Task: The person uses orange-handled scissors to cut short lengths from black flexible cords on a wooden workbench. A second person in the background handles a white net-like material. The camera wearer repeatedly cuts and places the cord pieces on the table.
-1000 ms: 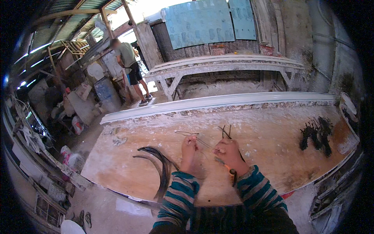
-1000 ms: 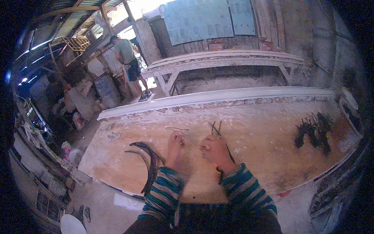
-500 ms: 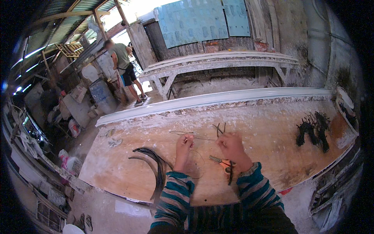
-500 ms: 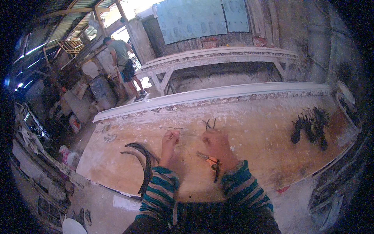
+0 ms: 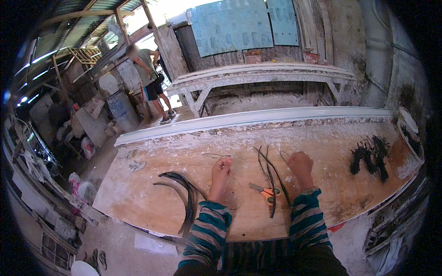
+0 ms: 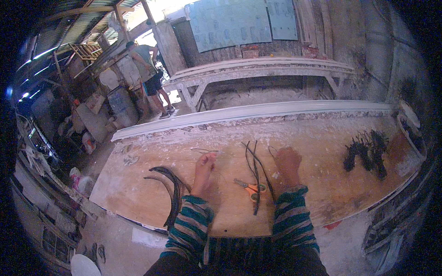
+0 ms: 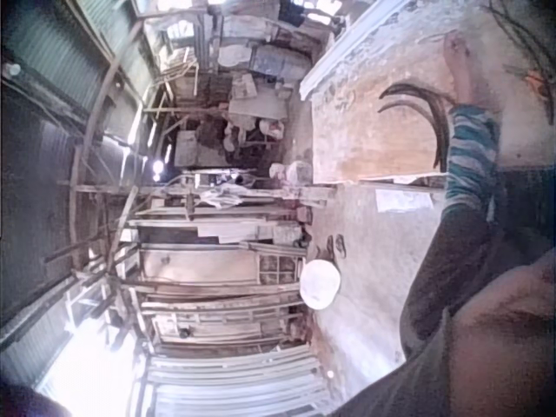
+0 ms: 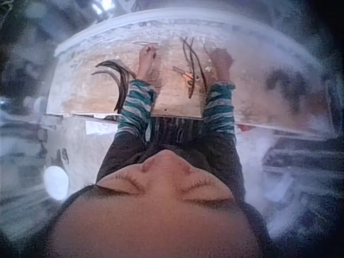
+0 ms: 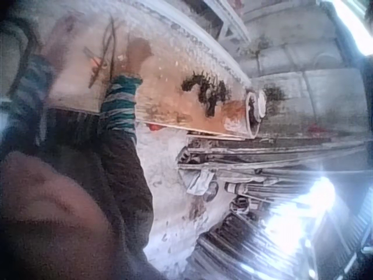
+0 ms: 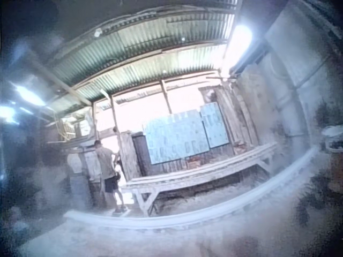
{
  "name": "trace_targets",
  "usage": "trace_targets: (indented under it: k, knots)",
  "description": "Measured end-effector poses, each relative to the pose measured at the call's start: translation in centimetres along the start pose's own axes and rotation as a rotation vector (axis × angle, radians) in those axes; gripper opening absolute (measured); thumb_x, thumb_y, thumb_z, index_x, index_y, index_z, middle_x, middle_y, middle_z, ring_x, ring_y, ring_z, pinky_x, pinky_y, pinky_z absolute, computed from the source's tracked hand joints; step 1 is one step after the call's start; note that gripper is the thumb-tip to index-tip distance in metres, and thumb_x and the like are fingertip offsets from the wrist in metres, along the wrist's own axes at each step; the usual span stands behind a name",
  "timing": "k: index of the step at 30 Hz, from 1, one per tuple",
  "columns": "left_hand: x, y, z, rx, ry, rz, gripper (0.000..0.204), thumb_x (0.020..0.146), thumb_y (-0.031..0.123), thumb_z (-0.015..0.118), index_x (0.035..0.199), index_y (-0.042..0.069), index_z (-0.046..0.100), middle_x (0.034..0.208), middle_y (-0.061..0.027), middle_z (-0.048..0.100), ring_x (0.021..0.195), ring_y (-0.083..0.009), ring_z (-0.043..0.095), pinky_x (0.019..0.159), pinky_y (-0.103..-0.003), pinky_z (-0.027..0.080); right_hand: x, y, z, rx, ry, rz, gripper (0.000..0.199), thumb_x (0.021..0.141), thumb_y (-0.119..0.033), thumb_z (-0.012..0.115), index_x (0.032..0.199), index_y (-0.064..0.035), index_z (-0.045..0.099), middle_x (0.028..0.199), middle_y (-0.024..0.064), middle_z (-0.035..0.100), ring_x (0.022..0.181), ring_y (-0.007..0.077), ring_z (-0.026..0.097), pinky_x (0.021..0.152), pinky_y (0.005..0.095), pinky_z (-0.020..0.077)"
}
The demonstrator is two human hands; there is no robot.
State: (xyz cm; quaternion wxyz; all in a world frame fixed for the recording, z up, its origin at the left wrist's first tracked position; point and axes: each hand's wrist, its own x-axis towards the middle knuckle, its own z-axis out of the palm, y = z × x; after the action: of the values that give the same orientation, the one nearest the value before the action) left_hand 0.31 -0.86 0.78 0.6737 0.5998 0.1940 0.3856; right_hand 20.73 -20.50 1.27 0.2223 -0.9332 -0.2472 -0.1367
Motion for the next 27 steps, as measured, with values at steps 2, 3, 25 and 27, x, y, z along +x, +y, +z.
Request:
trace_targets:
  k: [2, 3, 25, 27]
  knots:
    - [0.2, -0.6, -0.2, 0.003, -0.004, -0.001, 0.018, 0.084, 0.018, 0.059, 0.096, 0.005, 0.059, 0.079, 0.0036, 0.056, 0.060, -0.0032, 0.044, 0.054, -0.017, 0.037, -1.0, -1.3, -0.1, 0.060, -0.132, -0.087, 0.011, 0.064, -0.024, 0.065, 0.073, -0.0164, 0.067, 0.081, 0.0076, 0.062, 0.080, 0.0262, 0.060, 0.068, 0.0410, 0.0451]
    - [0.3, -0.9, -0.4, 0.017, -0.012, 0.000, 0.017, 0.083, 0.017, 0.059, 0.096, 0.006, 0.059, 0.079, 0.0035, 0.056, 0.059, -0.0032, 0.044, 0.054, -0.017, 0.037, -1.6, -1.8, -0.3, 0.090, -0.198, -0.129, 0.011, 0.064, -0.023, 0.065, 0.073, -0.0163, 0.067, 0.080, 0.0075, 0.062, 0.079, 0.0262, 0.060, 0.067, 0.0406, 0.0459]
    - [-1.4, 0.9, 1.2, 0.925, -0.188, 0.402, 0.019, 0.079, 0.017, 0.059, 0.096, 0.015, 0.065, 0.106, -0.0071, 0.056, 0.105, -0.0262, 0.049, 0.092, -0.048, 0.029, -4.8, -7.6, -1.7, 0.653, -0.044, -0.500, 0.010, 0.074, -0.011, 0.059, 0.083, -0.0091, 0.055, 0.061, 0.0124, 0.058, 0.061, 0.0324, 0.059, 0.053, 0.0419, 0.0439]
    - [-1.4, 1.0, 1.1, 0.767, -0.198, 0.343, 0.019, 0.082, 0.015, 0.057, 0.099, 0.008, 0.063, 0.097, -0.0091, 0.059, 0.094, -0.0238, 0.054, 0.084, -0.036, 0.038, -4.9, -7.6, -2.1, 0.640, -0.042, -0.397, 0.012, 0.076, -0.012, 0.059, 0.087, -0.0095, 0.054, 0.063, 0.0133, 0.058, 0.062, 0.0327, 0.059, 0.051, 0.0411, 0.0444]
